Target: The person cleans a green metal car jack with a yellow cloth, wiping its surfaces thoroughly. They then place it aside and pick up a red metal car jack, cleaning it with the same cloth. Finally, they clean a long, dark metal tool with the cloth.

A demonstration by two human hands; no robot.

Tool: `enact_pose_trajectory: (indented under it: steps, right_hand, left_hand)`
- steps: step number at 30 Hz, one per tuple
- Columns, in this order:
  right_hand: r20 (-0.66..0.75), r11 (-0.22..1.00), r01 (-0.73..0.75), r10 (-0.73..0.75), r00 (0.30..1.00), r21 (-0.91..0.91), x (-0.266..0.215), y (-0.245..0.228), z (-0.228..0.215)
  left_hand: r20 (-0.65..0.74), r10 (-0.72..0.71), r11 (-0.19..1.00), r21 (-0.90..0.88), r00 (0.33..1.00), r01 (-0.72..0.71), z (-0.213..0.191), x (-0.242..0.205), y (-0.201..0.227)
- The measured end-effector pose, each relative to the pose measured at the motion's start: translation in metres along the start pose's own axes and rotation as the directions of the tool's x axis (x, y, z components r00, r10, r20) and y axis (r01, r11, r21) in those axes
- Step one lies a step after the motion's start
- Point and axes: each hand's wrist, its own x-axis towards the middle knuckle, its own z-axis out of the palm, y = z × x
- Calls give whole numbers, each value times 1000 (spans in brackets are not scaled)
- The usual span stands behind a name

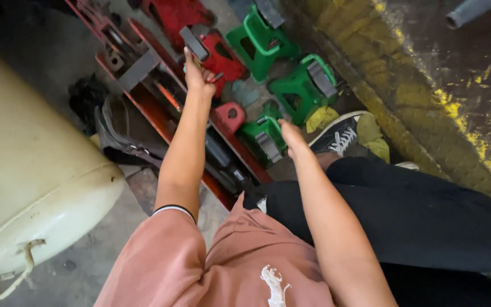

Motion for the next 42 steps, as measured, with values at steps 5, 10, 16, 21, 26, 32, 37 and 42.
enact_pose_trajectory:
  steps: [5, 10, 16, 21, 26, 32, 37, 42]
  right_hand:
    - [-3, 993, 89, -90, 996, -78, 28, 9, -3]
    - [-33, 1000, 12, -13, 999, -29, 7, 2, 2]
    - [20, 979, 179, -178, 984, -94, 4, 10, -4]
    - [20, 975, 148, -147, 989, -166, -5, 0, -6]
    - [27, 952, 270, -269, 963, -145, -11, 3, -12]
    - [11, 961, 255, -256, 967, -104, -24, -8, -16]
    - [60, 978, 202, -204, 977, 44, -25, -1, -12]
    - [87, 958, 270, -262, 961, -93, -26, -10, -4]
  left_hand:
    - [-36, -7, 1000, -2, 999, 7, -14, 27, -9]
    - [-177, -7, 1000, -13, 984, 5, -34, 46, -20]
    - [-15, -67, 994, 83, 998, 68, -27, 33, 4]
    - [-20, -78, 980, 180, 997, 80, -21, 33, 9]
    - [-112, -120, 976, 167, 986, 138, -50, 62, -3]
    - [-78, 29, 992, 126, 997, -19, -35, 31, -12]
    - [-498, 17, 998, 61, 867, 16, -59, 52, -23]
    - [-399, 33, 995, 100, 916, 8, -69, 84, -2]
